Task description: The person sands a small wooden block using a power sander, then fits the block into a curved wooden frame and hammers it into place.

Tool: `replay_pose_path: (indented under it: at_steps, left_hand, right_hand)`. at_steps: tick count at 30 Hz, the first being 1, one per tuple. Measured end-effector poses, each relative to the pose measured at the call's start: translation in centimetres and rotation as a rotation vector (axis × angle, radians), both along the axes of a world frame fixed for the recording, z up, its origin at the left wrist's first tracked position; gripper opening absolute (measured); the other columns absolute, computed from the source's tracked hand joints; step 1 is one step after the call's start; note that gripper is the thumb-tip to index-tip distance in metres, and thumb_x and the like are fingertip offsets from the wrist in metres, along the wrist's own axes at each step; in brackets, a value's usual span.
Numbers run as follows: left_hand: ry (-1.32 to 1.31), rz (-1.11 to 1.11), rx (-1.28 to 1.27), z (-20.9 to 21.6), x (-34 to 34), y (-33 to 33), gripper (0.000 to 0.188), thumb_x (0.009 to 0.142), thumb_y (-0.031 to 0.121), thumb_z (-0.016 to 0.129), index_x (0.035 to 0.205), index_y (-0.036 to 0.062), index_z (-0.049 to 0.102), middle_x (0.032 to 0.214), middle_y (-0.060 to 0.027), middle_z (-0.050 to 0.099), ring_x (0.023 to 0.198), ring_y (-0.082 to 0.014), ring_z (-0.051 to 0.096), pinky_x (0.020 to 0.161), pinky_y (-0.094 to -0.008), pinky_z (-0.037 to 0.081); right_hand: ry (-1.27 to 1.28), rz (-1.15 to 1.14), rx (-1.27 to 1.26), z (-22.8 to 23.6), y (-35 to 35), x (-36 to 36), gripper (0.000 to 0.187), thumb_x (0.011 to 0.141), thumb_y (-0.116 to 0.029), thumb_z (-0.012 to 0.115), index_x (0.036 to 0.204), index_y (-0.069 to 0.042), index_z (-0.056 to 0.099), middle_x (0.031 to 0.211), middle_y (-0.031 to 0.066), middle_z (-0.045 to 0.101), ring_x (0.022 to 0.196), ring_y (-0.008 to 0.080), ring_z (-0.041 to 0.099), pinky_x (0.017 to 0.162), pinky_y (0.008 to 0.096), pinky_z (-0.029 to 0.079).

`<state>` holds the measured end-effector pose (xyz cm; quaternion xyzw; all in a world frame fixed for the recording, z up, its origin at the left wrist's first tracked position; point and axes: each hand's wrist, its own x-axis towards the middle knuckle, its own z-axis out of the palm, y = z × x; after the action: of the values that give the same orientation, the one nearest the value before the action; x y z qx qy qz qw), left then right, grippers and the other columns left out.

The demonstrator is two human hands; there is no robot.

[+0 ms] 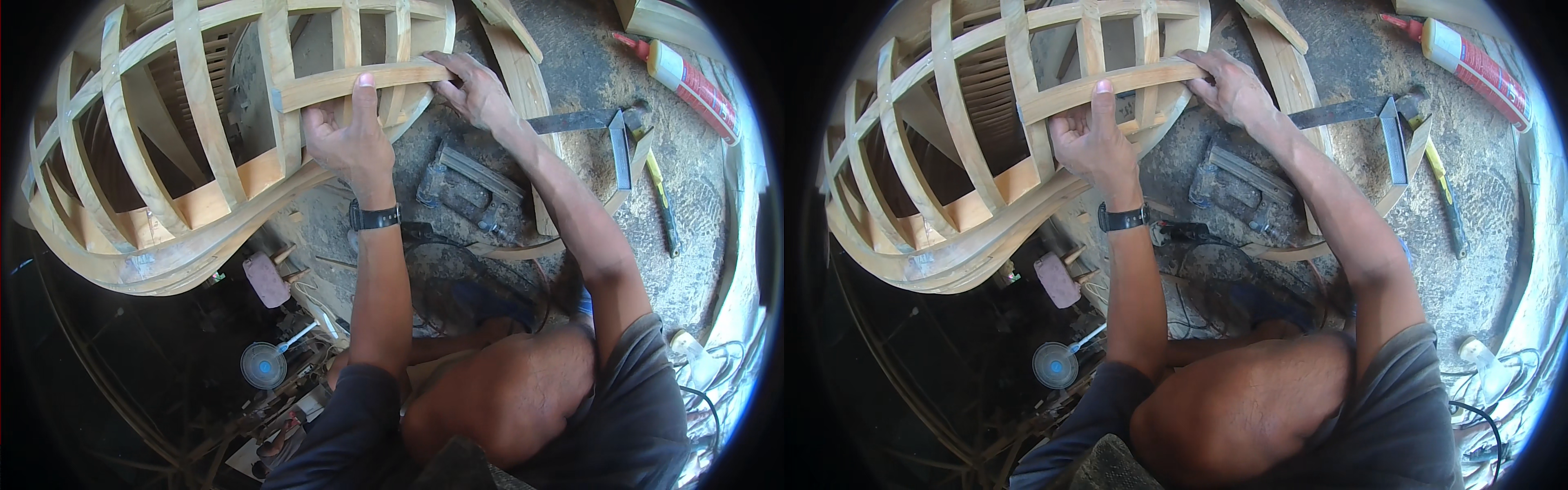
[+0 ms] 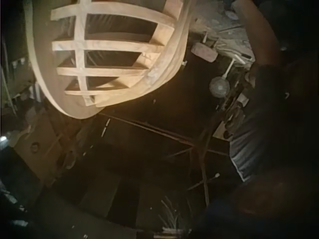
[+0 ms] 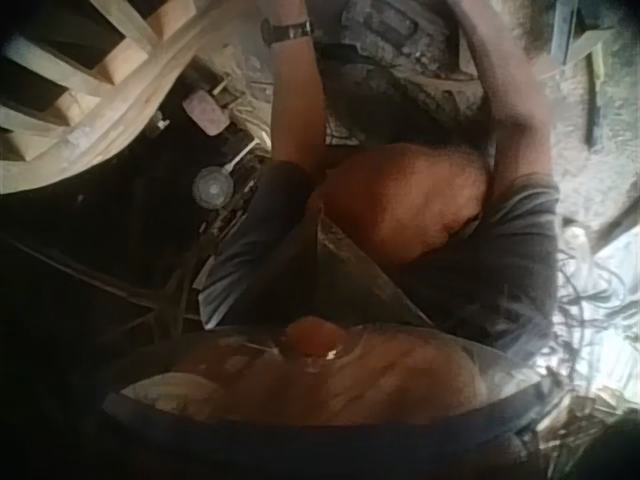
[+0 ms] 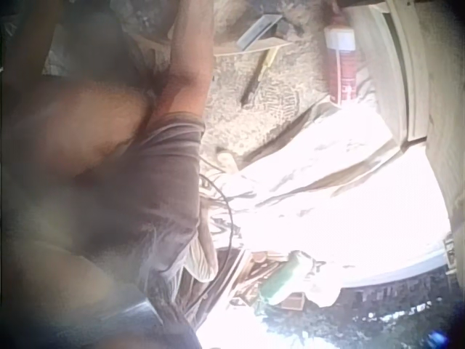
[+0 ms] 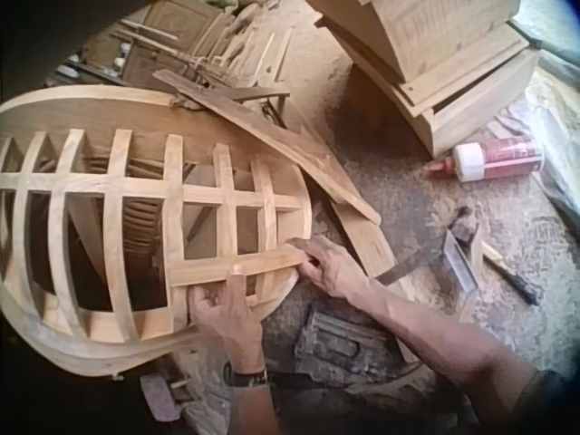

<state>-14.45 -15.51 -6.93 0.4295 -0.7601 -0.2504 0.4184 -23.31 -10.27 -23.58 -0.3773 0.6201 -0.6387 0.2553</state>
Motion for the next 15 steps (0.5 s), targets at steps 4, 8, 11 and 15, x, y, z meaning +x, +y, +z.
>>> replay_pose_path:
  at_steps: [4, 8, 11, 15]
  left_hand:
    - [0.007, -0.004, 0.012, -0.2, 0.1, -0.1, 0.047, 0.083, 0.023, 0.087, 0.109, -0.0100, 0.066, 0.104, -0.0164, 0.070, 0.098, -0.0224, 0.066, 0.093, -0.0377, 0.051]
    - [-0.003, 0.009, -0.020, -0.3, 0.3, -0.3, 0.047, 0.084, 0.022, 0.086, 0.111, -0.0103, 0.065, 0.105, -0.0169, 0.070, 0.100, -0.0229, 0.067, 0.094, -0.0380, 0.051]
    - [0.009, 0.001, -0.006, -0.3, 0.1, -0.2, 0.049, 0.084, 0.022, 0.086, 0.113, -0.0103, 0.064, 0.107, -0.0172, 0.070, 0.101, -0.0231, 0.066, 0.095, -0.0386, 0.051]
    - [-0.031, 0.029, 0.007, -0.1, 0.2, 0.1, 0.050, 0.084, 0.022, 0.086, 0.114, -0.0100, 0.064, 0.109, -0.0178, 0.070, 0.102, -0.0237, 0.066, 0.096, -0.0395, 0.050]
  right_hand:
    - [0.038, -0.028, -0.040, -0.2, 0.0, -0.1, 0.048, 0.097, -0.019, 0.065, 0.143, -0.012, 0.058, 0.127, 0.0188, 0.066, 0.082, 0.0299, 0.071, 0.082, 0.0400, 0.059]
    - [-0.023, -0.005, 0.011, 0.6, 0.1, -0.1, 0.045, 0.096, -0.021, 0.064, 0.140, -0.014, 0.060, 0.119, 0.0189, 0.067, 0.099, 0.0356, 0.067, 0.092, 0.0437, 0.055]
    - [0.008, -0.017, -0.006, 0.5, 0.2, -0.2, 0.047, 0.096, -0.021, 0.065, 0.141, -0.012, 0.059, 0.123, 0.0190, 0.066, 0.090, 0.0329, 0.069, 0.087, 0.0417, 0.057]
    - [0.012, -0.005, 0.001, 0.5, 0.2, -0.2, 0.048, 0.095, -0.020, 0.066, 0.142, -0.012, 0.058, 0.126, 0.0199, 0.065, 0.091, 0.0331, 0.070, 0.087, 0.0415, 0.058]
